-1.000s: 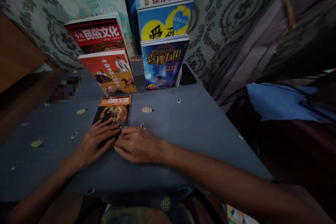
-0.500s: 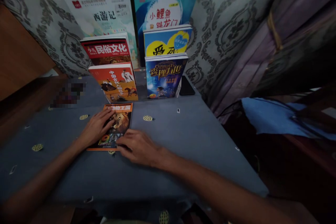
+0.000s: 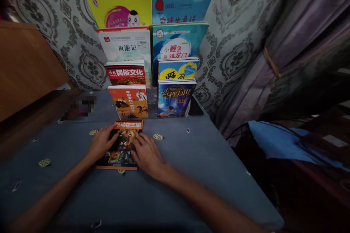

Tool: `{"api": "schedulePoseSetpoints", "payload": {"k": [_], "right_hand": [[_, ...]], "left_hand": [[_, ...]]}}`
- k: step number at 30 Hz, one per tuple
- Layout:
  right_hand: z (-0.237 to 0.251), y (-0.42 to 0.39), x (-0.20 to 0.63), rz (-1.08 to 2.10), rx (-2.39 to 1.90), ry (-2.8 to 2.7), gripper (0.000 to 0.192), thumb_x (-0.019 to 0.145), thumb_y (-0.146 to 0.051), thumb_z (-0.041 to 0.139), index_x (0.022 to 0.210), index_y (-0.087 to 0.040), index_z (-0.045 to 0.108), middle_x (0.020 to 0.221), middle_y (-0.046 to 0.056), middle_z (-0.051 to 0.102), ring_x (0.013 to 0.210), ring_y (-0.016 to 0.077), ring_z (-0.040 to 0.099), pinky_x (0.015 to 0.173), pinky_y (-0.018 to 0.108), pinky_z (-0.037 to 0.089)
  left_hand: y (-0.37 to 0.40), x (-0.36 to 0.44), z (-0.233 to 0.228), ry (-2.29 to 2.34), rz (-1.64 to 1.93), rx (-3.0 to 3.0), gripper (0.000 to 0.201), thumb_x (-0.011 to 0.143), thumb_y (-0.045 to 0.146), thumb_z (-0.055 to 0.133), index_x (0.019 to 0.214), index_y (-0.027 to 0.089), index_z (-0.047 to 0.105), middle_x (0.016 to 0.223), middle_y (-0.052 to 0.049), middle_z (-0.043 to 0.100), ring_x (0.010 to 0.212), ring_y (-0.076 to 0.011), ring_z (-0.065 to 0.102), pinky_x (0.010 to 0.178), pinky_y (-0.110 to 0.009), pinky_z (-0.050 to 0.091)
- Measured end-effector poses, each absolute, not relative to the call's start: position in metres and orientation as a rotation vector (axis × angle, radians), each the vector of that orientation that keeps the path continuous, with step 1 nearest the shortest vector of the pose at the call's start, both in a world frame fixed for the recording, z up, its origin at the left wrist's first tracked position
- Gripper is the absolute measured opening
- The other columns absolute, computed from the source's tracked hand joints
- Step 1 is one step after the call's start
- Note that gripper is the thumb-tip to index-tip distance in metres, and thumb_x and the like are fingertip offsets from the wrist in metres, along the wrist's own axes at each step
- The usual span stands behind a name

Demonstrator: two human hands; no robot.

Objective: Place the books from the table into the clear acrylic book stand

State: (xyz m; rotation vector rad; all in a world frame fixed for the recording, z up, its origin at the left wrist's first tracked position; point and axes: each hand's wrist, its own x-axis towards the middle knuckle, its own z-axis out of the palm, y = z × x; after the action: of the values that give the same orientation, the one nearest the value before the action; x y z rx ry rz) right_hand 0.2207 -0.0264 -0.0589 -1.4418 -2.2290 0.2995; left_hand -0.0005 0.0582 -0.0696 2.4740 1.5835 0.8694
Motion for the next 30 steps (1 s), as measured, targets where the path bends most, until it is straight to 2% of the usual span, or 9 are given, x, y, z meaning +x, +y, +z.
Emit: {"api": "schedulePoseSetpoints", "payload": {"k": [4,7,10,15,20,23,26,28,30], "right_hand": [[-0.064,-0.027,0.223,0.257,-1.389,-2.229,0.041,0.095,-0.022,0.057,0.135,-0.017,0.059,0.145,0.017,0.059,0.139,0.0317,0.049,0.113,0.054,0.046],[-0.068,-0.027,0.226,0.251,-1.357,-2.220,0.040,0.095,-0.022,0.056,0.135,-0.018,0.059,0.145,0.016,0.060,0.139,0.0311,0.049,0.113,0.054,0.046],[-0.072,-0.025,0.228,0.264,-1.325,-2.193,0.039,0.094,-0.021,0.055,0.133,-0.018,0.060,0.143,0.014,0.062,0.139,0.0303,0.050,0.114,0.053,0.045],[-0.075,-0.024,0.232,0.337,-1.272,-2.115,0.036,0.095,-0.023,0.054,0.130,-0.018,0.062,0.139,0.016,0.064,0.137,0.0281,0.052,0.114,0.053,0.045],[-0.079,-0.021,0.239,0.436,-1.349,-1.899,0.040,0.093,-0.031,0.059,0.132,-0.022,0.060,0.143,0.015,0.059,0.134,0.0292,0.055,0.110,0.051,0.047],[-0.082,-0.015,0.245,0.595,-1.329,-1.739,0.051,0.089,-0.034,0.063,0.138,-0.020,0.054,0.122,0.012,0.069,0.107,0.0259,0.068,0.091,0.043,0.056],[-0.083,-0.008,0.249,0.832,-1.264,-1.649,0.047,0.086,-0.039,0.065,0.127,-0.017,0.058,0.081,0.001,0.067,0.070,0.0182,0.064,0.064,0.030,0.052],[-0.083,-0.005,0.251,0.967,-1.187,-1.619,0.036,0.088,-0.042,0.063,0.114,-0.017,0.061,0.068,-0.004,0.059,0.062,0.0157,0.058,0.057,0.026,0.046],[-0.081,-0.004,0.252,1.030,-1.127,-1.570,0.032,0.088,-0.043,0.062,0.109,-0.018,0.062,0.068,-0.003,0.059,0.064,0.0155,0.059,0.058,0.024,0.045]], "left_hand": [[0.072,-0.012,-0.069,1.408,1.084,1.927,0.045,0.085,0.039,0.060,0.125,0.019,0.060,0.110,-0.010,0.074,0.101,-0.0261,0.069,0.092,-0.042,0.054],[0.076,-0.020,-0.064,1.353,1.103,1.530,0.052,0.076,0.040,0.070,0.122,0.017,0.059,0.107,-0.010,0.074,0.091,-0.0226,0.071,0.073,-0.032,0.056],[0.072,-0.024,-0.055,1.256,0.946,1.247,0.048,0.071,0.036,0.078,0.111,0.015,0.064,0.094,-0.008,0.074,0.076,-0.0185,0.071,0.059,-0.024,0.052],[0.058,-0.020,-0.041,1.050,0.754,1.043,0.034,0.070,0.026,0.081,0.101,0.014,0.072,0.088,-0.007,0.077,0.069,-0.0162,0.071,0.060,-0.023,0.056],[0.051,-0.018,-0.032,0.956,0.801,0.999,0.036,0.069,0.024,0.086,0.101,0.014,0.073,0.089,-0.008,0.078,0.067,-0.0149,0.071,0.060,-0.022,0.058],[0.049,-0.016,-0.029,0.892,0.837,1.005,0.041,0.067,0.027,0.089,0.103,0.014,0.074,0.082,-0.005,0.077,0.061,-0.0121,0.068,0.053,-0.018,0.054],[0.047,-0.015,-0.026,0.858,0.859,1.005,0.046,0.065,0.030,0.091,0.105,0.015,0.074,0.074,-0.001,0.073,0.048,-0.0069,0.059,0.037,-0.013,0.039],[0.047,-0.014,-0.025,0.847,0.878,1.003,0.051,0.062,0.034,0.093,0.106,0.016,0.074,0.075,0.000,0.073,0.046,-0.0055,0.056,0.034,-0.012,0.035],[0.047,-0.013,-0.022,0.846,0.893,1.024,0.056,0.059,0.038,0.095,0.107,0.017,0.073,0.077,0.000,0.073,0.045,-0.0050,0.055,0.035,-0.012,0.037]]}}
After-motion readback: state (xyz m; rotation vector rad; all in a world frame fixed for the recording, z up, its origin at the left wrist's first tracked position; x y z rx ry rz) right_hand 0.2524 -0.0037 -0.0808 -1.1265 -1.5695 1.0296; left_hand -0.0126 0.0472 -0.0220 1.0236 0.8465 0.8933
